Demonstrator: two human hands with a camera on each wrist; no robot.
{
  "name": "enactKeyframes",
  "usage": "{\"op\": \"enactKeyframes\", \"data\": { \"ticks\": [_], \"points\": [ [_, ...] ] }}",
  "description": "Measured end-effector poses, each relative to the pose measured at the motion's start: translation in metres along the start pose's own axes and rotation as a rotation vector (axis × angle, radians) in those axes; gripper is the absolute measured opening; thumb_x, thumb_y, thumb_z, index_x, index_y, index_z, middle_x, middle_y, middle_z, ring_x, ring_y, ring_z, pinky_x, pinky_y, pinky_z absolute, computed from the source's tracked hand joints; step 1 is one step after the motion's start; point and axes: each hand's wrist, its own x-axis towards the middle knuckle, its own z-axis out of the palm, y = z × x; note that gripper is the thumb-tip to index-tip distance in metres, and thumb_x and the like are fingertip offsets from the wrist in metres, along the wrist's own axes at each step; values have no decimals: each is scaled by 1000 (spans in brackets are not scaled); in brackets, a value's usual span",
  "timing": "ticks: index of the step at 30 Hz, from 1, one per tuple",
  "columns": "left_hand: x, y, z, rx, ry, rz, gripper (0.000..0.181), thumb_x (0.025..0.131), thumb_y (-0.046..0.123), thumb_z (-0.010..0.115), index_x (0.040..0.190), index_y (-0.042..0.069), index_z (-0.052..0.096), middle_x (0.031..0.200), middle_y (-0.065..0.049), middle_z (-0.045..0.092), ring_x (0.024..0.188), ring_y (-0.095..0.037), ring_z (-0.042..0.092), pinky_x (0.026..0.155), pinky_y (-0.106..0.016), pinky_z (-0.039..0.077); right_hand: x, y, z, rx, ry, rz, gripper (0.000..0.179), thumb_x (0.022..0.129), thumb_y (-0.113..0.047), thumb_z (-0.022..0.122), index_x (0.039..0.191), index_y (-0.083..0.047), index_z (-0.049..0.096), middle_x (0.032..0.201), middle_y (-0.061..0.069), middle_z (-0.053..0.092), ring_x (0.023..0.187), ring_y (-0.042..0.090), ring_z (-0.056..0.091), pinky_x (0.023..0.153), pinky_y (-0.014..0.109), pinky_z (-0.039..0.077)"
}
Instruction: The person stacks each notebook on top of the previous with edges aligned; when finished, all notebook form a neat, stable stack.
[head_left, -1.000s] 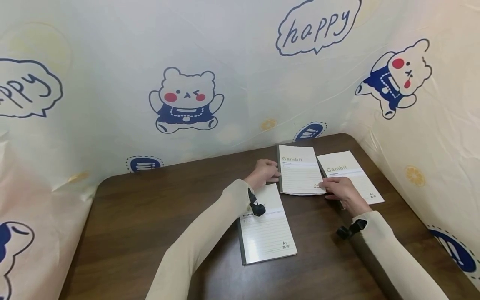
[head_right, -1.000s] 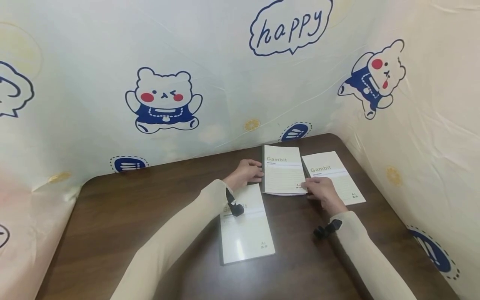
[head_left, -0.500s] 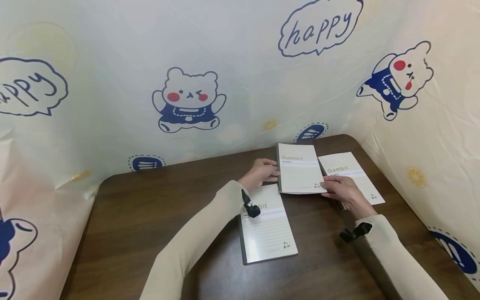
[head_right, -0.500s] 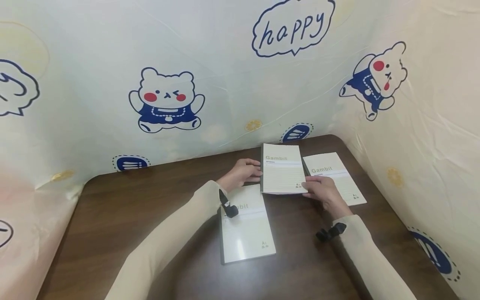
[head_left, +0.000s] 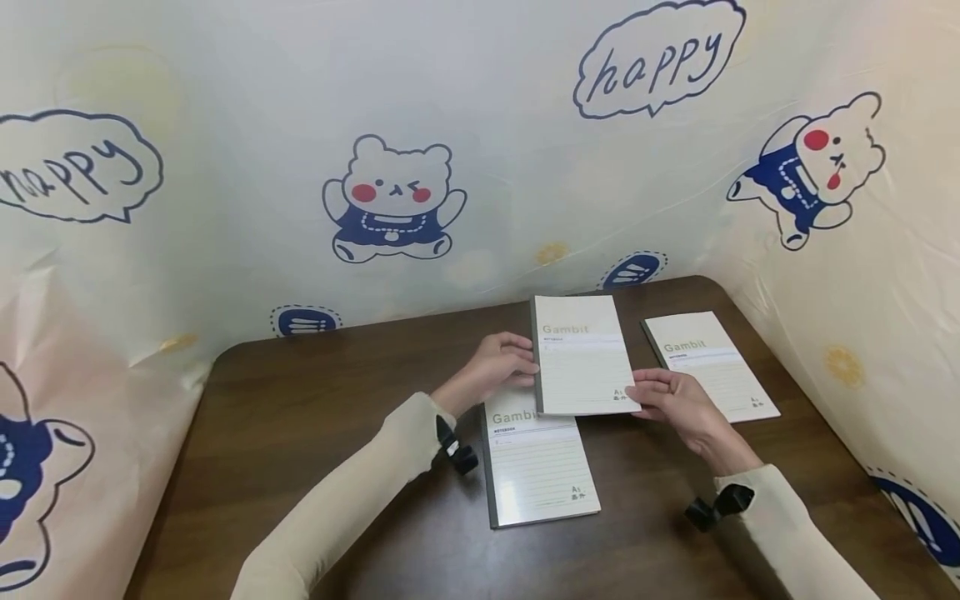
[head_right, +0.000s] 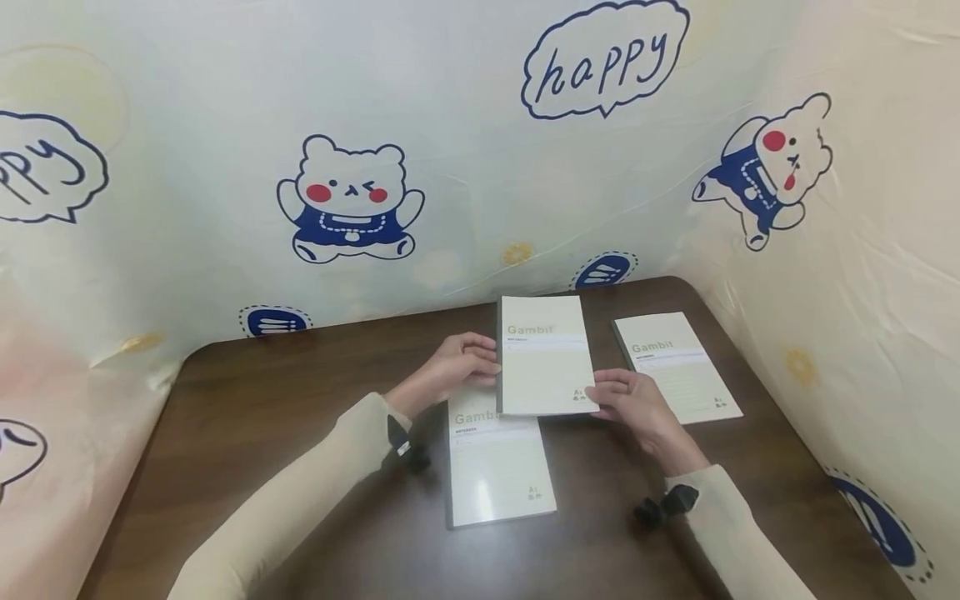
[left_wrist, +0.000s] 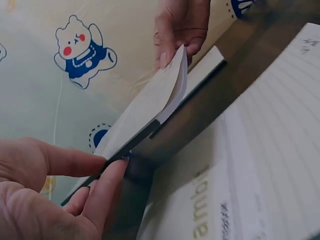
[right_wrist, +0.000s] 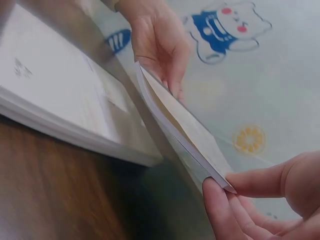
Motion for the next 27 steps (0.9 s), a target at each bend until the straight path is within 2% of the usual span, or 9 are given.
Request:
{"op": "enactKeyframes", "data": {
  "ticks": [5,14,22,27],
  "points": [
    [-28,-14,-15,69,-12,52,50,87,-5,78,131,-4,55,124,-24,67,90,-24,75,89,-38,64,-11,3,15,-18,-47,-24,51,101,-11,67,140,15,46,102,0,75,87,5,71,79,24,63],
    [-72,-42,-28,64,-9,90,38,89,-6,76,121,-8,57,99,-16,72,78,-16,75,80,-35,66,-33,21,40,-21,-118,26,47,98,-10,72,133,13,52,99,2,72,84,7,69,73,25,63],
    [-100,-66,-34,45,4,78,36,85,-8,77,115,-11,57,91,-15,73,76,-17,74,77,-35,66,-49,40,56,13,-193,31,45,96,-10,74,128,14,53,98,2,71,83,6,70,70,24,61],
    [-107,-79,-38,53,17,73,38,84,-7,78,115,-12,57,90,-15,74,76,-17,75,77,-36,66,-54,45,64,16,-207,34,44,96,-9,74,128,14,53,100,5,70,84,7,70,71,24,62]
  ]
}}
